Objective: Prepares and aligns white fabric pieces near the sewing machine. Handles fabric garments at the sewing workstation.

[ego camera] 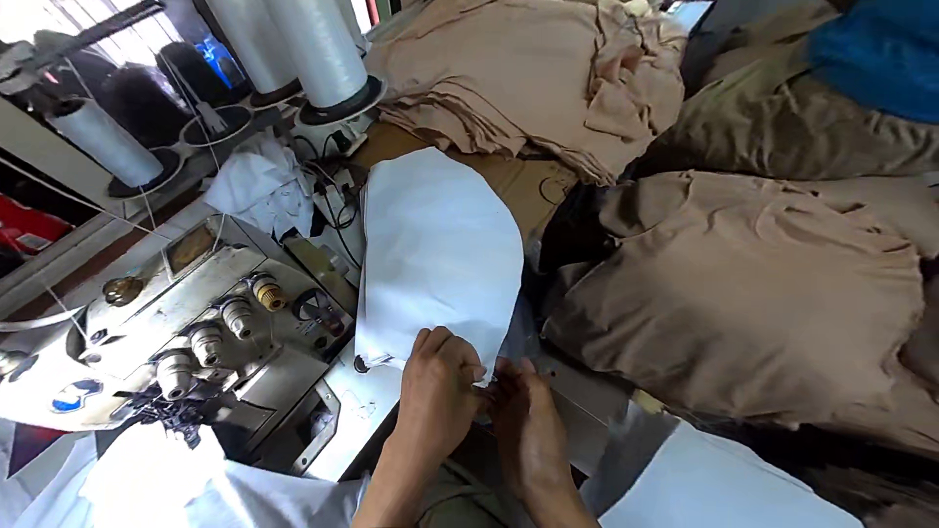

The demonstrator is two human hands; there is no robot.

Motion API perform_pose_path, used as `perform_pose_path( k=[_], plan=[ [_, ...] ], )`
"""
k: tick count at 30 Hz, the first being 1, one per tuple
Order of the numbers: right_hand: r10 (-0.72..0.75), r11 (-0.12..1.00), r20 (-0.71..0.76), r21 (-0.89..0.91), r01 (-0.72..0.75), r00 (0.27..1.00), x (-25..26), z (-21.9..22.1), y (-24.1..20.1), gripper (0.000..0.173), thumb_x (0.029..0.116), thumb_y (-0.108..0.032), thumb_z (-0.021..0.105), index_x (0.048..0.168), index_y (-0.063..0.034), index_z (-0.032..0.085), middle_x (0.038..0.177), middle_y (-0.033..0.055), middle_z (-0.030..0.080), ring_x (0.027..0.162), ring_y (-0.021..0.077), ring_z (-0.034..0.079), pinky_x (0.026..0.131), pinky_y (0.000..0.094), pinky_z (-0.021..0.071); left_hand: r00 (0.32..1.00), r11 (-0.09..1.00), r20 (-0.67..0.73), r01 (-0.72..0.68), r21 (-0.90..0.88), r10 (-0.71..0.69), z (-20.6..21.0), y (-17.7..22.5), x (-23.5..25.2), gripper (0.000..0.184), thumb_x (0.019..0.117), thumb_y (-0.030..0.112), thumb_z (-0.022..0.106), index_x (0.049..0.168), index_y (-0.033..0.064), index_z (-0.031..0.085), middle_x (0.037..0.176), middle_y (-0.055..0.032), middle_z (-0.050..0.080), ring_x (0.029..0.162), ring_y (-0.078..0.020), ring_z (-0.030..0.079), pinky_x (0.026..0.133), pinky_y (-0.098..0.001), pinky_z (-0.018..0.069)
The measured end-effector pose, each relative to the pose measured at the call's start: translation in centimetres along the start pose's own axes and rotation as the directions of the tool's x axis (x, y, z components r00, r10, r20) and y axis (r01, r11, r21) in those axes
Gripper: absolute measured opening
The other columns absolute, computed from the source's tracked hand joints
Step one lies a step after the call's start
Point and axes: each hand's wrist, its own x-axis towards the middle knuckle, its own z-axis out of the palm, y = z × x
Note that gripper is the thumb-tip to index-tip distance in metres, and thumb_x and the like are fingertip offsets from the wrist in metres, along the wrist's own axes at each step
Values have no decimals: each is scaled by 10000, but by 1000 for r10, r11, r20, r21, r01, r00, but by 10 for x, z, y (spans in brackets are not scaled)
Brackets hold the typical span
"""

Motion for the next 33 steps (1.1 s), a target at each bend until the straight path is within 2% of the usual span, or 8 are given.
perform_pose_path(
  k=[3,6,8,11,18,23,30,33],
  plan=[
    [-199,956,18,-218,198,980,-3,-5,-2,335,1036,-221,430,1204,19,591,1069,60,658,914,107,655,766,253,548,978,959,120,194,-205,-172,-16,-2,3,123,925,196,720,913,74,731,875,-23,650,839,-114,623,781,-277,523],
    [-258,941,140,-189,281,956,-7,2,-11,215,987,-183,606,1098,0,628,899,26,689,765,86,667,667,224,567,972,940,124,224,-258,-198,-17,-4,3,83,921,161,705,914,82,730,871,-6,646,834,-95,620,781,-262,521],
    [-153,980,180,-101,173,972,-6,8,-13,117,931,-72,685,999,-6,617,786,34,654,648,91,631,603,223,558,971,929,120,235,-287,-209,-16,-6,3,65,918,119,673,915,84,728,869,0,645,824,-85,620,773,-258,523],
    [-39,996,212,89,20,976,2,7,-10,87,897,34,679,897,-15,608,731,56,648,597,94,618,586,230,558,964,906,112,264,-331,-240,-17,-5,2,63,939,126,670,930,76,708,867,-8,632,804,-89,613,754,-252,520],
    [-18,951,310,297,-79,951,8,0,2,93,873,-14,728,848,-63,653,752,68,677,621,90,653,604,233,577,961,918,127,273,-286,-246,-18,-1,2,95,944,165,682,927,73,702,891,-14,611,842,-100,594,776,-259,501],
    [7,882,484,410,-234,875,17,-9,1,62,858,-107,786,879,-102,728,803,55,702,668,80,670,638,225,582,948,887,154,317,-337,-280,-20,2,5,106,951,164,678,949,60,702,910,-28,616,864,-111,593,796,-273,496],
    [26,954,371,269,-134,928,8,-23,7,78,893,-48,709,831,-87,682,759,40,663,608,62,615,584,206,546,935,819,155,355,-451,-320,-21,-5,6,78,958,138,676,957,63,698,880,-11,638,777,-78,617,727,-246,527],
    [24,983,283,167,-74,959,1,-16,1,19,943,-49,644,944,-32,652,770,60,656,596,87,611,575,233,553,924,801,175,381,-462,-339,-23,-6,10,77,942,140,697,951,64,709,859,-9,657,761,-85,622,711,-264,526]
  ],
)
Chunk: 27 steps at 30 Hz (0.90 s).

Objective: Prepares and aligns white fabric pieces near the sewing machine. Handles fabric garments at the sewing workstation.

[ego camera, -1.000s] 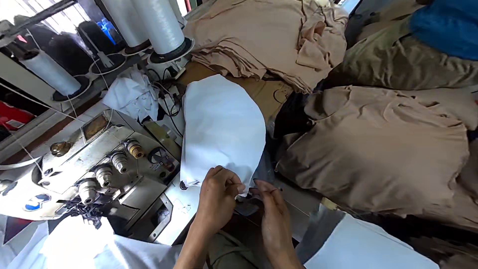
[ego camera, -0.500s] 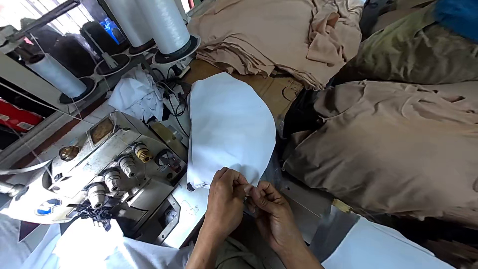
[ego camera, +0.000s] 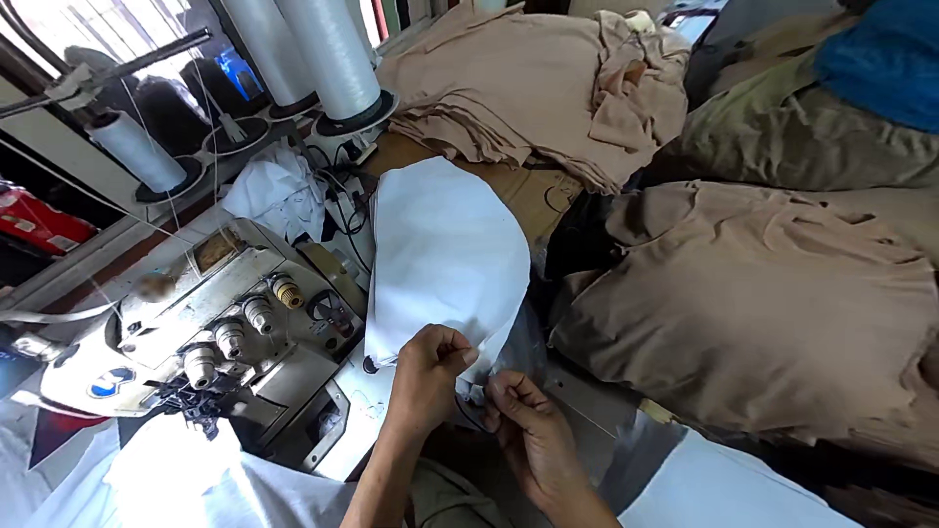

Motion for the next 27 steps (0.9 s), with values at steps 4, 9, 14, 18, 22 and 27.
perform_pose_path(
  k=[4,9,14,18,22,27],
  plan=[
    [-57,994,8,-88,57,998,5,18,-13,216,951,-40,657,1152,37,637,893,108,698,657,108,650,580,232,567,1000,1000,-2,16,2,-16,1,-1,2,66,935,134,712,938,68,711,848,-11,657,744,-82,624,698,-251,528],
    [-76,983,-36,-170,69,996,10,23,-19,89,937,-22,664,1011,26,676,760,67,672,585,89,615,543,209,540,964,926,17,-260,273,266,6,-9,-18,305,894,86,642,1193,66,695,1201,-74,664,1052,-153,640,834,-294,557],
    [-97,978,-66,-189,83,993,6,20,-19,65,933,-19,668,986,15,684,750,74,687,530,67,575,477,182,485,747,631,-111,-461,624,655,32,-30,-20,178,853,32,683,996,67,783,1047,-60,744,1012,-213,695,873,-311,585],
    [-129,980,-69,-163,117,989,9,14,-19,78,907,14,659,981,0,678,743,58,679,516,55,563,462,176,474,688,608,-194,-430,668,699,43,-34,-13,165,852,-36,641,880,49,779,944,-61,747,904,-200,704,795,-276,589],
    [-107,984,-98,-153,92,989,13,10,-18,83,970,-15,575,958,3,655,783,76,690,512,63,563,463,178,482,739,674,-227,-384,631,634,42,-32,-11,78,873,54,695,875,69,772,933,-45,747,875,-184,701,761,-278,582],
    [-106,977,-113,-194,83,988,10,10,-7,113,983,-24,555,1023,27,647,856,94,711,543,71,588,481,190,500,847,838,-291,-278,469,444,34,-20,-11,61,842,139,785,839,78,782,876,-26,745,779,-109,672,702,-243,550]
  ],
)
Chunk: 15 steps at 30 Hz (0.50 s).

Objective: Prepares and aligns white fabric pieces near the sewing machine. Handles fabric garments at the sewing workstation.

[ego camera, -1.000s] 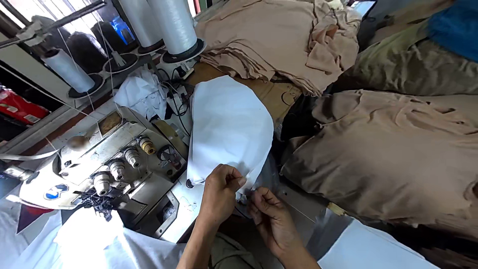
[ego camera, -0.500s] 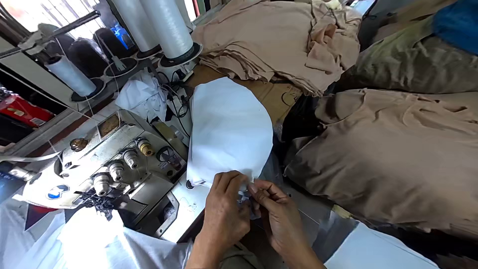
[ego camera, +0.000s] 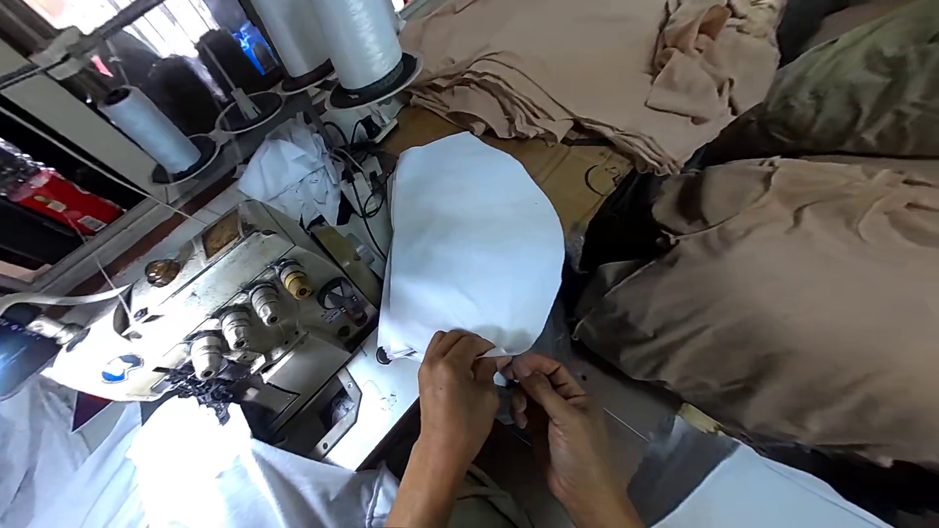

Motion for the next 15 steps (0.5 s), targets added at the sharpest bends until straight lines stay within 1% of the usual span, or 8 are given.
perform_pose_path(
  k=[5,7,8,10,11,12,13,15],
  plan=[
    [-28,992,59,-121,35,998,-5,-4,5,203,973,-49,600,1151,36,647,917,87,726,614,88,634,518,198,524,979,989,159,138,-47,-129,-9,1,9,108,906,160,733,909,75,799,907,-23,741,827,-90,674,757,-254,555],
    [-27,986,71,-160,38,997,-6,-3,4,225,983,-63,596,1180,35,643,947,94,735,641,101,654,531,205,536,933,973,284,230,-5,-219,-21,8,25,153,954,178,688,967,64,789,890,-38,732,815,-122,678,774,-326,559],
    [-30,982,76,-181,43,997,-8,-2,2,233,989,-71,591,1191,35,642,969,94,741,656,104,665,542,209,546,924,970,303,241,6,-232,-28,14,36,182,983,169,652,1009,39,777,884,-77,736,799,-176,696,774,-394,577],
    [-56,969,109,-233,80,992,-14,-2,0,239,994,-72,578,1200,35,636,1012,84,744,687,98,676,567,208,555,979,992,157,130,-7,-127,-46,29,60,237,1042,192,580,1050,18,741,856,-120,736,720,-232,712,687,-457,595],
    [-75,958,137,-265,110,988,-18,-1,-2,241,992,-70,569,1197,35,640,1020,78,746,696,96,678,574,212,558,996,998,71,53,-31,-50,-60,41,75,275,1069,221,540,1082,11,717,884,-126,742,748,-230,714,703,-455,589],
    [-89,945,170,-296,137,981,-25,1,-2,237,990,-71,567,1188,31,648,1013,68,748,699,95,679,578,219,562,999,997,-14,-42,-65,41,-74,53,90,284,1075,232,526,1087,12,704,896,-105,736,780,-189,703,732,-416,577],
    [-93,937,213,-310,158,973,-33,3,-3,223,992,-73,573,1172,27,658,995,61,748,696,95,678,579,227,566,985,983,-97,-152,-100,142,-86,63,103,260,1064,225,541,1065,26,709,901,-62,735,816,-129,707,774,-357,592],
    [-51,947,335,-284,152,941,-46,12,-2,195,1003,-67,581,1160,16,664,981,47,744,699,88,677,586,235,572,927,931,-207,-342,-131,312,-108,78,111,199,1050,188,575,1026,42,708,902,-8,724,836,-59,704,793,-270,609]
  ],
)
